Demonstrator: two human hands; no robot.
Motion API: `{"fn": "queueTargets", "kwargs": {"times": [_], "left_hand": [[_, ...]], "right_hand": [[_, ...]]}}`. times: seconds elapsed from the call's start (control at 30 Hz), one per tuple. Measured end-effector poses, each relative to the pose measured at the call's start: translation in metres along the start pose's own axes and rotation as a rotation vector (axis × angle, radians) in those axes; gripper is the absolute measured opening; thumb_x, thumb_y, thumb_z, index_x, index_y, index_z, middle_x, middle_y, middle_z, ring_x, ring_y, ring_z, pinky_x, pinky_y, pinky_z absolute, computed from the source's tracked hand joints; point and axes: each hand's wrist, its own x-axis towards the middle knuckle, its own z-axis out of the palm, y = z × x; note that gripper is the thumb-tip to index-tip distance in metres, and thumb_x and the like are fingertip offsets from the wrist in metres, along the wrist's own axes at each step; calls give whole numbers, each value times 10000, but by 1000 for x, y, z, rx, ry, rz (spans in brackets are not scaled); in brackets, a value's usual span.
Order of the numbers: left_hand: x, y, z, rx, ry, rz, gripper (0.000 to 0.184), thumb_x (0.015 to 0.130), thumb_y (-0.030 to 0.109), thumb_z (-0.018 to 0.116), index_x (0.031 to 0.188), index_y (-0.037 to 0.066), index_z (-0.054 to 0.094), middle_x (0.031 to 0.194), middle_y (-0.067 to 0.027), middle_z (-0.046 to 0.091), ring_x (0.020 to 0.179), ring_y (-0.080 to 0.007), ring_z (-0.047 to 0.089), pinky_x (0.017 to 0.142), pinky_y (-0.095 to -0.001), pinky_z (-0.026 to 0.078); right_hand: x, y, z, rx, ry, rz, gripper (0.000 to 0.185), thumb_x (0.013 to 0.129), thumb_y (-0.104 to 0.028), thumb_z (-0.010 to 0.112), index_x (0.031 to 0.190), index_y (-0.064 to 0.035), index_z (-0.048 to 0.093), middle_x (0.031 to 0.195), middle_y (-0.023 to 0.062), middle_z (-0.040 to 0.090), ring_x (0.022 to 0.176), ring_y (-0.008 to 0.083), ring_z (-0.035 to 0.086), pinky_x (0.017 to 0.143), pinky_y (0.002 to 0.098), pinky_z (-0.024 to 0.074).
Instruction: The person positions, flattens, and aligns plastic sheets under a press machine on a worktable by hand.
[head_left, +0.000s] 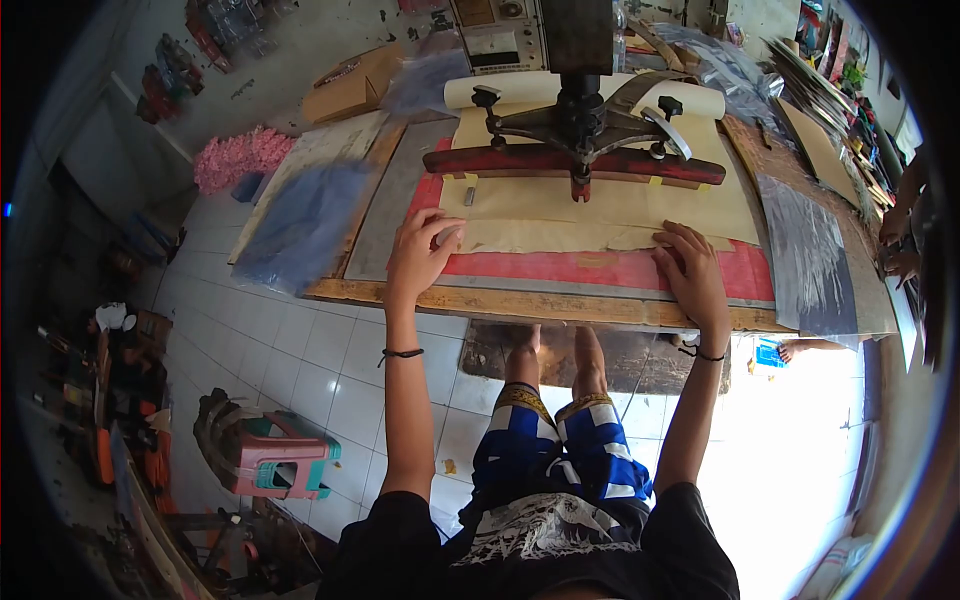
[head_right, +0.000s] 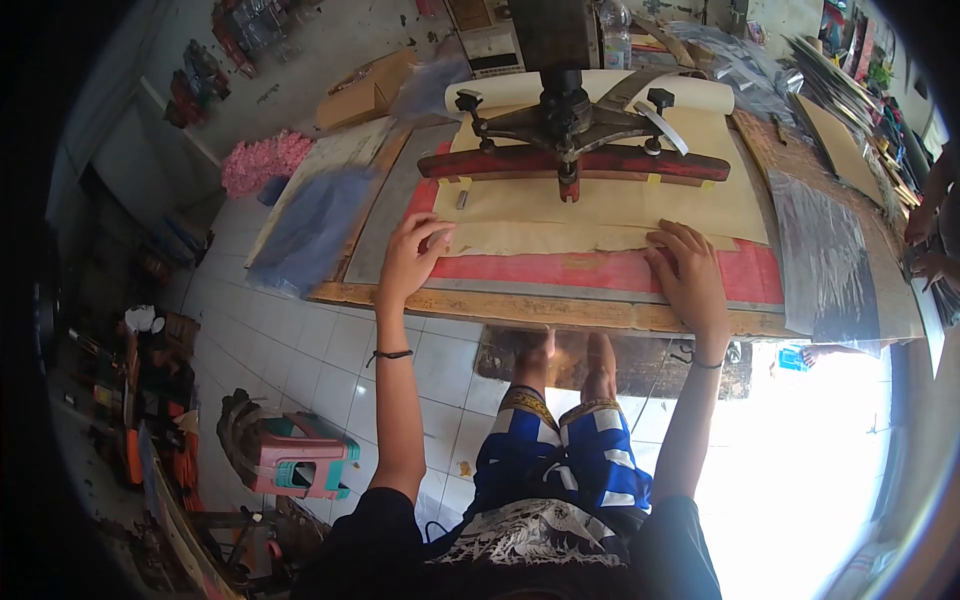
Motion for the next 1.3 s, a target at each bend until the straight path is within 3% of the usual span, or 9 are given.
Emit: {"fn": "queueTargets", "kwargs": {"times": [0.6, 0.7, 1.3], "left_hand": [[-2, -1, 1, -17, -7, -16, 212, 956, 183, 710, 1143, 108, 776, 1172, -135, 664, 1066, -308, 650, 890, -389, 528], [-3, 0, 0, -28, -16, -34, 211, 956, 179, 709, 1143, 107, 776, 1172, -136, 665, 1066, -308, 649, 887, -387, 529], [-4, -3, 2, -34, -4, -25, 210, 962, 172, 699, 1145, 100, 772, 1182, -131, 665, 1028, -292, 660, 837, -376, 541]], "right_hand": [[0, -1, 0, 28, -6, 35, 266, 964, -203, 680, 1175, -48, 728, 1343, 145, 666, 1304, 355, 560, 1106, 456, 430], [0, -3, 0, -1, 5, 20, 259, 970, -180, 676, 1170, -20, 719, 1338, 169, 665, 1273, 361, 592, 1076, 432, 466], [0, 0, 0, 15, 4, 15, 270, 962, -204, 680, 1176, -47, 731, 1344, 148, 666, 1307, 354, 560, 1109, 460, 428]]}}
